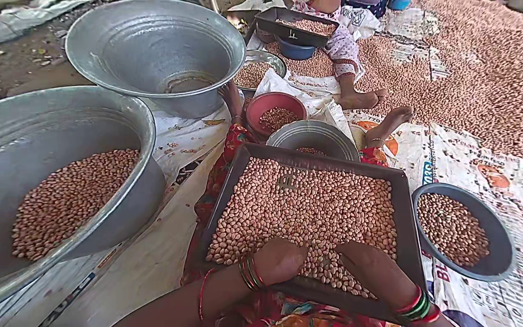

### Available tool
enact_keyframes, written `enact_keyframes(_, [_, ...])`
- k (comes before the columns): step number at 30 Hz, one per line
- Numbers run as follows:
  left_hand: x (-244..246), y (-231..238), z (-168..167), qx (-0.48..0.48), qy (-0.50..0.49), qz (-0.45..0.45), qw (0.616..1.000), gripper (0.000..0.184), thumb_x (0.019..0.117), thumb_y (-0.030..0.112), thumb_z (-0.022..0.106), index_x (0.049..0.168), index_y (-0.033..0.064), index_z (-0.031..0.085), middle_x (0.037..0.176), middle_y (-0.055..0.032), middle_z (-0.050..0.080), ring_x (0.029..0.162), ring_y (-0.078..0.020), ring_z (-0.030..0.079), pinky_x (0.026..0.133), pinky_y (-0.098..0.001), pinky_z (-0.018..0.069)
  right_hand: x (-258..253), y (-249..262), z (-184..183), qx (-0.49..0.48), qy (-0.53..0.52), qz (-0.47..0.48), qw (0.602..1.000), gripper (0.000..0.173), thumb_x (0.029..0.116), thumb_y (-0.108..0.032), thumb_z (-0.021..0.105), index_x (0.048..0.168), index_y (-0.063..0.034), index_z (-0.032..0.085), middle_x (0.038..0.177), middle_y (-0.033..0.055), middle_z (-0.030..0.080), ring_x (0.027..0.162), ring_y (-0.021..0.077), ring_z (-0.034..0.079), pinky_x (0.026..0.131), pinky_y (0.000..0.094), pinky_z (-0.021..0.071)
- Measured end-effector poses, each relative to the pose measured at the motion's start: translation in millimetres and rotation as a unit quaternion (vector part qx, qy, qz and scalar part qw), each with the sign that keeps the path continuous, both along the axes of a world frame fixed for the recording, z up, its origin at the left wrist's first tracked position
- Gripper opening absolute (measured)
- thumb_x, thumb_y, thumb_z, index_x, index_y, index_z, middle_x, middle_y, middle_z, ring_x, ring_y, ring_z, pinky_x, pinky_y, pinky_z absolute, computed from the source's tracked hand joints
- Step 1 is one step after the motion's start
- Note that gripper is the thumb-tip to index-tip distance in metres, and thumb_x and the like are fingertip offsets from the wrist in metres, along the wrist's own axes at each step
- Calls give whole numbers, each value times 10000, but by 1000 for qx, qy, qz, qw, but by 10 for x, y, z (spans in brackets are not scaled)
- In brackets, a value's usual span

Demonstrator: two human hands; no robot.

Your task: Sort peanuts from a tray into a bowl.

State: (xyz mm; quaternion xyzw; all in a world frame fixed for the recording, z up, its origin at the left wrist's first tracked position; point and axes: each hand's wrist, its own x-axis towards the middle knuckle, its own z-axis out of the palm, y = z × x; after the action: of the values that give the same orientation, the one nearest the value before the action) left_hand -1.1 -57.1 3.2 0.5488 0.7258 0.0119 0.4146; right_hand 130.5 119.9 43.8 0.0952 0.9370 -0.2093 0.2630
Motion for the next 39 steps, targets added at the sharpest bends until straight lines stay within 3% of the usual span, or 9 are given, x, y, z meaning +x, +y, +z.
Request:
enact_keyframes(6, [-891,24,461,246,-29,410,878,394,1095,217,477,1416,-1,547,1013,-178,670,830,-235,604,798,-410,501,15,-10,-35,-1,52,-11,999,272,1033,-93,558,1214,37,713,1143,274,719,1053,471,704,891,634,533])
enact_keyframes(10, [-1235,0,501,142,97,296,939,365,1109,198,407,1329,-14,608,1159,-264,685,1110,-423,657,977,-588,475,-5,7,-42,-3,76,-9,997,273,1029,-86,561,1217,45,710,1147,274,720,1053,466,708,897,630,537])
enact_keyframes(14, [-1082,108,218,-37,161,184,969,379,1124,191,336,1366,0,557,1211,-288,659,1149,-484,639,915,-638,491,-18,-27,-184,-9,143,-2,990,248,993,-58,592,1169,45,734,1069,262,740,971,453,734,838,606,567])
enact_keyframes(19, [-909,218,251,-76,187,218,955,362,1098,60,313,1380,-18,526,1222,-275,655,1162,-463,642,905,-600,518,-191,-76,-187,-10,126,28,992,264,1019,-82,560,1188,41,722,1082,267,729,1001,455,721,858,597,559])
enact_keyframes(24, [-949,146,152,13,87,321,943,387,1114,214,378,1404,-4,513,1222,-258,663,1151,-412,655,971,-562,497,-684,-279,-603,14,391,59,918,151,916,-3,633,975,37,766,884,204,748,818,377,756,719,509,614])
enact_keyframes(26, [-900,17,127,167,-77,457,870,282,1087,153,474,1280,-22,583,974,-160,628,820,-236,602,772,-378,499,-956,-342,-693,14,420,39,907,158,924,-14,635,1011,35,757,975,219,748,918,405,743,792,543,597])
enact_keyframes(28, [-773,-72,69,335,-281,596,674,124,1069,58,448,1027,54,564,602,53,452,446,-8,402,436,-149,361,-1248,-368,-642,-4,372,8,928,249,971,-66,611,1167,26,735,1204,252,706,1134,444,677,950,582,531])
enact_keyframes(31, [-706,-187,21,432,-479,648,404,424,1076,144,257,769,216,541,492,126,493,360,56,397,353,-99,318,-1744,-313,-523,-15,249,-23,968,388,1054,-197,520,1391,-36,624,1472,236,553,1389,429,499,1130,584,382])
enact_keyframes(39, [-790,-272,-119,493,-441,672,333,536,1109,256,176,697,223,516,579,107,604,372,58,427,351,-86,318,-1350,-794,-994,-90,363,162,913,229,964,-187,657,1093,-46,784,1196,207,716,1192,410,645,1014,603,471])
